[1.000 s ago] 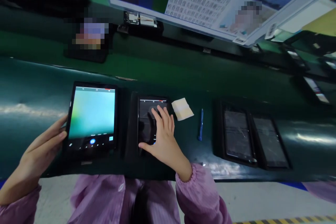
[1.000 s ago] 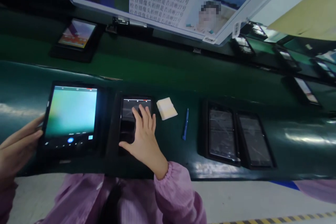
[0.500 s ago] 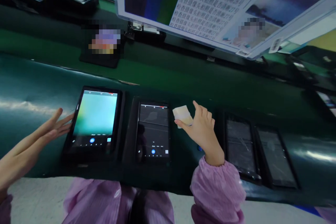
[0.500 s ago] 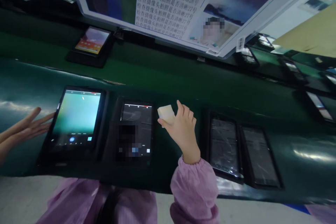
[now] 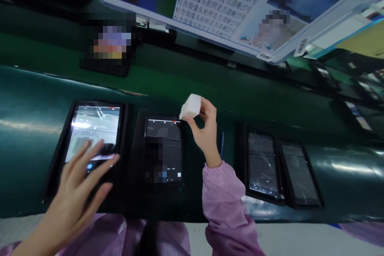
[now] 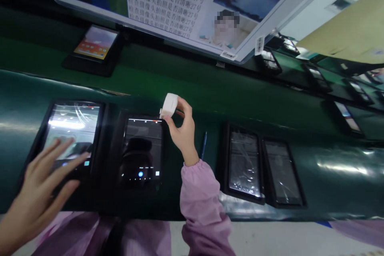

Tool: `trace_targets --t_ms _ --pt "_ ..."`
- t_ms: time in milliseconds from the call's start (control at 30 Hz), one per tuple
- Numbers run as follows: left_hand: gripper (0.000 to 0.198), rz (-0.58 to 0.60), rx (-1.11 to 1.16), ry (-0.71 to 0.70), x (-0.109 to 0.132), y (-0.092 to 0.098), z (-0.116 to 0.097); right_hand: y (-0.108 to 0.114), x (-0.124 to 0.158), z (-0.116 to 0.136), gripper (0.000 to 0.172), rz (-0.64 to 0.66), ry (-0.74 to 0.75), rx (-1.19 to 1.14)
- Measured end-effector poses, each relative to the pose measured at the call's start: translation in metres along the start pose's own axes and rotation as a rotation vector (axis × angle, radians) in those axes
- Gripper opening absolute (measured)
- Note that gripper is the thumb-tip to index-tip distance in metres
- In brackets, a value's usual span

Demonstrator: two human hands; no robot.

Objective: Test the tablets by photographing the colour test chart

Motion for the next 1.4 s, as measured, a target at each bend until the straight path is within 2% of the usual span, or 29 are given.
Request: trace_targets --t_ms 100,200,367,600,800,1033,1100,1167,1267,1333,1400 --pt "0.064 0.122 -0.027 -0.18 0.001 -0.02 -0.016 -0.009 0.004 -0.008 0.059 0.018 0.014 0.004" --pt "0.049 0.153 -0.016 -0.268 -0.001 -0.034 -0.029 -0.013 0.006 -0.013 0.057 0.038 0.027 -0.007" --pt "0.039 0.125 0.026 -0.266 -0.01 -0.041 -0.043 -0.019 0.006 -0.018 0.054 0.065 0.034 -0.021" --pt "0.042 0.124 0.028 -0.24 -0.013 -0.051 -0.049 -0.02 0.007 -0.02 0.047 0.083 0.066 0.028" --pt "0.037 0.136 -0.004 -0.286 -0.015 -0.053 -0.051 -0.019 0.007 -0.02 0.044 0.108 0.096 0.064" --pt "0.042 0.159 -0.029 -0.28 -0.014 -0.063 -0.053 -0.019 0.007 -0.02 0.044 0.092 0.123 0.084" --pt "0.043 0.168 -0.03 -0.293 -0.014 -0.059 -0.049 -0.019 0.007 -0.021 0.045 0.097 0.11 0.092" --pt "0.056 0.143 -0.019 -0.278 -0.013 -0.046 -0.038 -0.02 0.007 -0.021 0.046 0.095 0.098 0.08" --pt "0.084 -0.036 -0.038 -0.152 -0.006 -0.016 -0.006 -0.021 0.007 -0.022 0.047 0.086 0.098 0.057" --pt "0.09 -0.168 -0.098 -0.046 0.004 0.002 0.02 -0.022 0.008 -0.022 0.047 0.075 0.099 0.063" --pt "0.086 -0.253 -0.163 -0.011 0.016 0.011 0.043 -0.024 0.009 -0.022 0.045 0.065 0.091 0.082"
Point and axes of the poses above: each hand's wrist, its own x-axis away from the middle knuckle, its own y-axis out of the back of the hand, z = x × y, the point moved 1 cm from there along -x, towards the middle knuckle, and after that the axes turned 1 degree about y, right-handed, at the moved point
